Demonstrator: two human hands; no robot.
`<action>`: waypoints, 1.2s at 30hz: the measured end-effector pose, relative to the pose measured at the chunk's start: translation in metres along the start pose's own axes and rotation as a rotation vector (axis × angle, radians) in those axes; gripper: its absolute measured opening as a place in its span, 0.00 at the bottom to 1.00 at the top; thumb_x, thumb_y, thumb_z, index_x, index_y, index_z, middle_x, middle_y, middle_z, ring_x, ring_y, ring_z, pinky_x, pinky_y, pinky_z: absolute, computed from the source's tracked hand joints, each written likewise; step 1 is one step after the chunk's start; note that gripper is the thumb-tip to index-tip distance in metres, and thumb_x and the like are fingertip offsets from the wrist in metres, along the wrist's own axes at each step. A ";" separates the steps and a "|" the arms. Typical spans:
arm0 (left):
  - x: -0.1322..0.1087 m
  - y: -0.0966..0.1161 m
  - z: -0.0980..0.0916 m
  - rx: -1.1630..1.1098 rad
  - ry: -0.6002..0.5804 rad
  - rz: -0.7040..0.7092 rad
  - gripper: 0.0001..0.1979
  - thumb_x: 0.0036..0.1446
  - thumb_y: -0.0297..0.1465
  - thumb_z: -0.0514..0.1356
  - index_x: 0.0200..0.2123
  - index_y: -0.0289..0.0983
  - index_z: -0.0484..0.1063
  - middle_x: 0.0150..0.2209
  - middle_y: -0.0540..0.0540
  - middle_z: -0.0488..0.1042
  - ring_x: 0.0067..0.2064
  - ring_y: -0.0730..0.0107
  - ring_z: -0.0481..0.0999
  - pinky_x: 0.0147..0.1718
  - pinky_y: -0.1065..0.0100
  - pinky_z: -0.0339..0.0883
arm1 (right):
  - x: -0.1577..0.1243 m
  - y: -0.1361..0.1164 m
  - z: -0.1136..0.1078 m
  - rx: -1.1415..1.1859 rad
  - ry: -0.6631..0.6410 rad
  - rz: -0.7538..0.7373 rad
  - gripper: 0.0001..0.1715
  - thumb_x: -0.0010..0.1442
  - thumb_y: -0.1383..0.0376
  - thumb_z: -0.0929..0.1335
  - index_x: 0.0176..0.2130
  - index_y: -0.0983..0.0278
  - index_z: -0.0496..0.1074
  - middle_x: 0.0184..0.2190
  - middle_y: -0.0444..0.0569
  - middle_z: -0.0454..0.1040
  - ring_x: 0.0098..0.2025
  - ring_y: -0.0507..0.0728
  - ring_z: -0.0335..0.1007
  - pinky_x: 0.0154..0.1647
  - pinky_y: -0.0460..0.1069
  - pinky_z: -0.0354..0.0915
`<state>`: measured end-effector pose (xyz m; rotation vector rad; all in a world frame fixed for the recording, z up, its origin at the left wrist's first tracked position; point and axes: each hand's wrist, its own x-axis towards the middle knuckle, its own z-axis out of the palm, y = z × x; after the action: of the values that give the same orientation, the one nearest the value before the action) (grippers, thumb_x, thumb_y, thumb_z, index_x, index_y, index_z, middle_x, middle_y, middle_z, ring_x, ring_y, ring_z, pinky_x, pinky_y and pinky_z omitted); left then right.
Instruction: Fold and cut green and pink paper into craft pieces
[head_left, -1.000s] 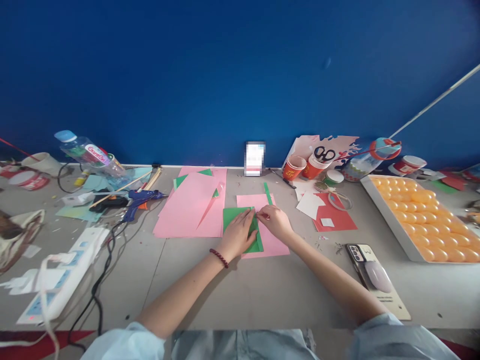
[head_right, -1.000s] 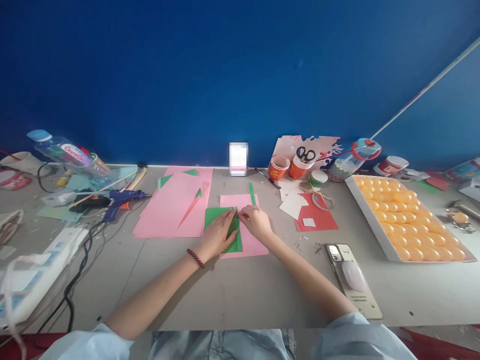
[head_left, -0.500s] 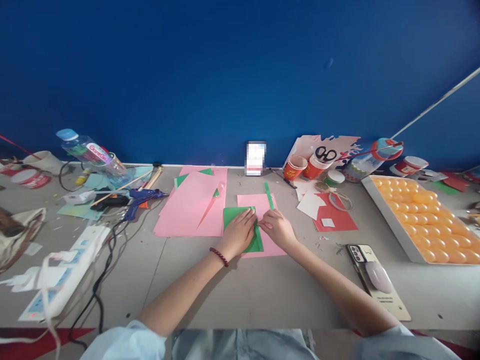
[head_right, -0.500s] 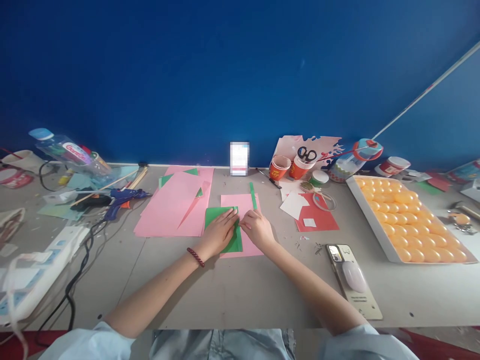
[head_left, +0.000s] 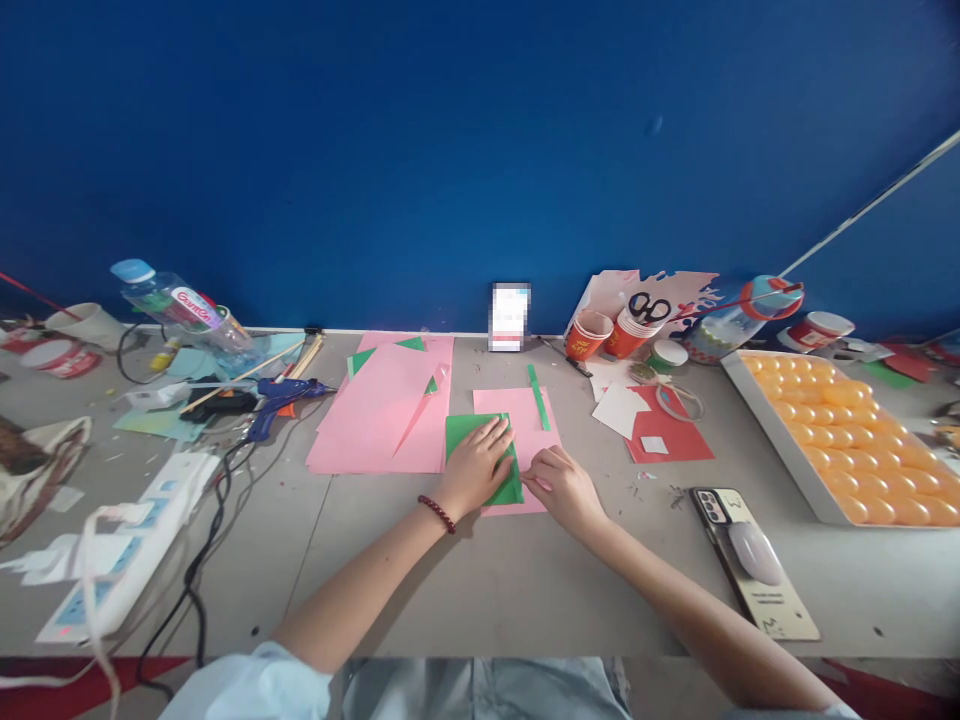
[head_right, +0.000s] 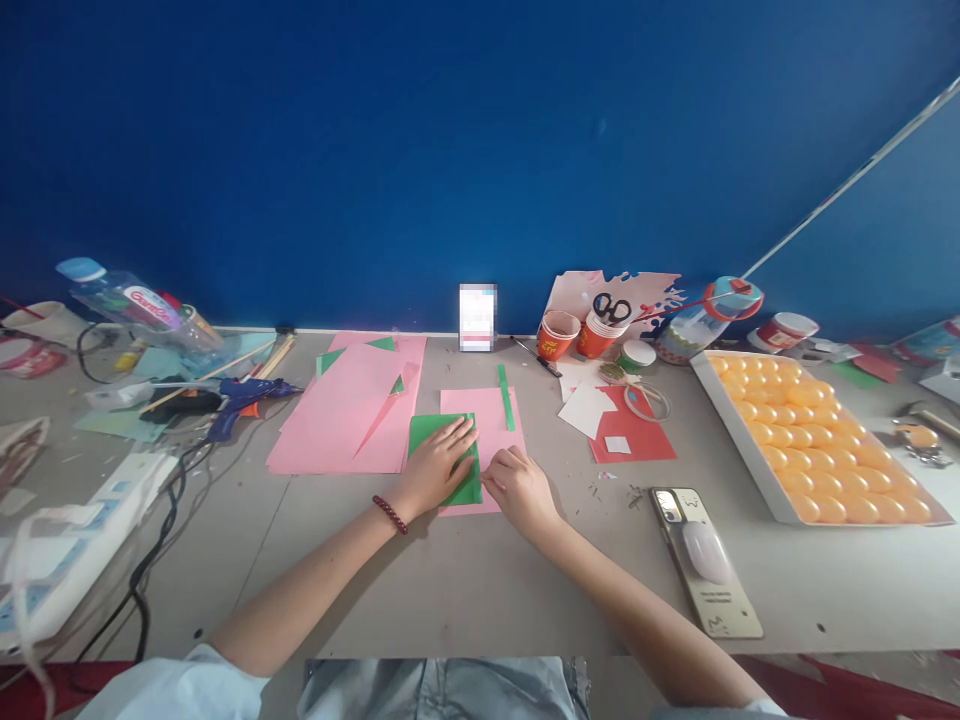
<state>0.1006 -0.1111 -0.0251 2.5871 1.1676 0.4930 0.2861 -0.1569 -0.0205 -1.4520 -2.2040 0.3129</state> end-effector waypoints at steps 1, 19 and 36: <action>0.000 0.000 0.000 -0.001 -0.002 -0.003 0.21 0.65 0.36 0.47 0.60 0.38 0.59 0.63 0.43 0.59 0.66 0.62 0.53 0.61 0.56 0.55 | -0.002 -0.001 0.000 0.001 0.001 -0.001 0.09 0.60 0.68 0.67 0.28 0.60 0.74 0.28 0.47 0.72 0.35 0.56 0.66 0.33 0.48 0.63; -0.004 -0.001 -0.002 -0.053 -0.047 -0.013 0.35 0.59 0.44 0.54 0.65 0.39 0.46 0.66 0.43 0.53 0.67 0.60 0.48 0.63 0.56 0.50 | -0.008 -0.002 -0.023 0.228 -0.015 0.076 0.09 0.60 0.66 0.66 0.28 0.60 0.72 0.30 0.48 0.74 0.34 0.55 0.69 0.36 0.49 0.65; -0.001 -0.008 0.000 -0.109 -0.033 -0.093 0.47 0.52 0.52 0.59 0.67 0.40 0.39 0.66 0.40 0.52 0.66 0.53 0.50 0.60 0.52 0.53 | 0.075 0.028 0.006 0.035 -0.021 0.185 0.06 0.58 0.67 0.66 0.29 0.61 0.72 0.31 0.44 0.74 0.33 0.53 0.68 0.28 0.45 0.56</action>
<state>0.0949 -0.1064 -0.0287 2.4270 1.2090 0.4781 0.2811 -0.0769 -0.0181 -1.6440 -2.0729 0.4275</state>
